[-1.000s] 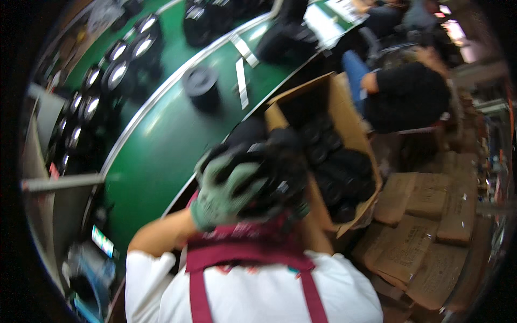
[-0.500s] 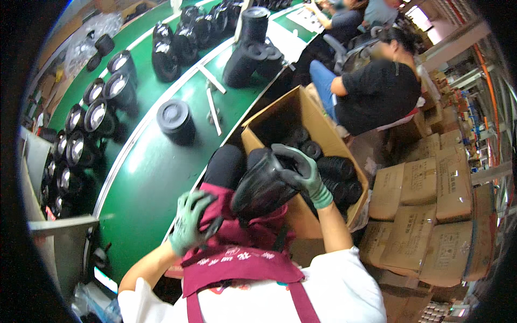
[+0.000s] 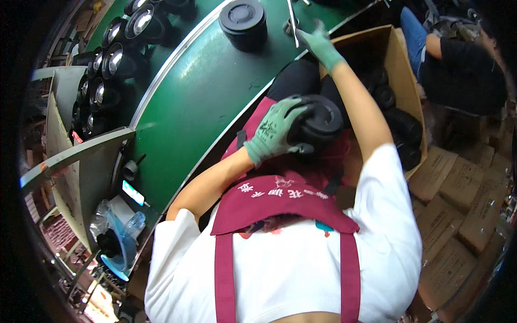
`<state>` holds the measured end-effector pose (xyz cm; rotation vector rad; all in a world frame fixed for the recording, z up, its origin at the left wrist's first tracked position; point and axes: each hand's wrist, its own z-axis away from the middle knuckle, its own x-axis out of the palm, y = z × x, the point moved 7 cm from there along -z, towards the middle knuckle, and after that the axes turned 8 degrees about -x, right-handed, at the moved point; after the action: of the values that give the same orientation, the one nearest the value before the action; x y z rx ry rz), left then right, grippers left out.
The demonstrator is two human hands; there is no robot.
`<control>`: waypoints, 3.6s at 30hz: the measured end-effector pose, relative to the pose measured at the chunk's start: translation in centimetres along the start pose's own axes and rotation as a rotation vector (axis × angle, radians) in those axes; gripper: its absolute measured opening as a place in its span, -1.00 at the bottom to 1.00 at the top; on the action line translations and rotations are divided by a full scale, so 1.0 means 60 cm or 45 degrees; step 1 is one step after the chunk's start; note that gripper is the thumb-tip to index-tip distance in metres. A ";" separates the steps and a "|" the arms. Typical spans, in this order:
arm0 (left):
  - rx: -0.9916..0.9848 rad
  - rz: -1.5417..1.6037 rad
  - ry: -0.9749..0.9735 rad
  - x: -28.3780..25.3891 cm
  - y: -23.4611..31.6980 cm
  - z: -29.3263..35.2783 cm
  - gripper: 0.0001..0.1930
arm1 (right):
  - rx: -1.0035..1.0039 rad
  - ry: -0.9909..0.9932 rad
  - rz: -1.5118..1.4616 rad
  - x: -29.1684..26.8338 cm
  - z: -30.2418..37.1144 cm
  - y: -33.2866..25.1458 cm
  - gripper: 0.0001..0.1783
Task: The person repeatedly picks up black kettles from a conveyor belt, inserts a cylindrical metal component into the base, and places the assembled kettles into a cardboard box. The process is repeated for multiple units throughout the clip.
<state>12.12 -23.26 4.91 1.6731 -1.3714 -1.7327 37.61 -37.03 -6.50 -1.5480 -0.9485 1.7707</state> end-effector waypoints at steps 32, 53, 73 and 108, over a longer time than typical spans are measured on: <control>-0.473 -1.100 -0.486 0.005 0.104 -0.151 -0.53 | -0.835 -0.112 0.529 -0.157 0.280 -0.102 -0.35; -0.881 0.521 -0.350 -0.012 -0.122 -0.176 -0.47 | -0.801 -0.221 -1.167 -0.129 0.417 -0.190 -0.87; 0.122 -0.663 0.839 -0.046 0.015 -0.170 -0.49 | -0.266 -0.402 -1.228 0.029 0.245 -0.076 -0.52; -0.612 -0.779 -0.787 -0.092 -0.097 -0.052 -0.56 | -0.785 0.148 0.514 0.115 0.241 -0.163 -0.53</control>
<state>18.24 -17.31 3.75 1.4046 -0.5320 -2.8186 22.12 -27.74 -1.37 -2.3402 -1.2683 1.7021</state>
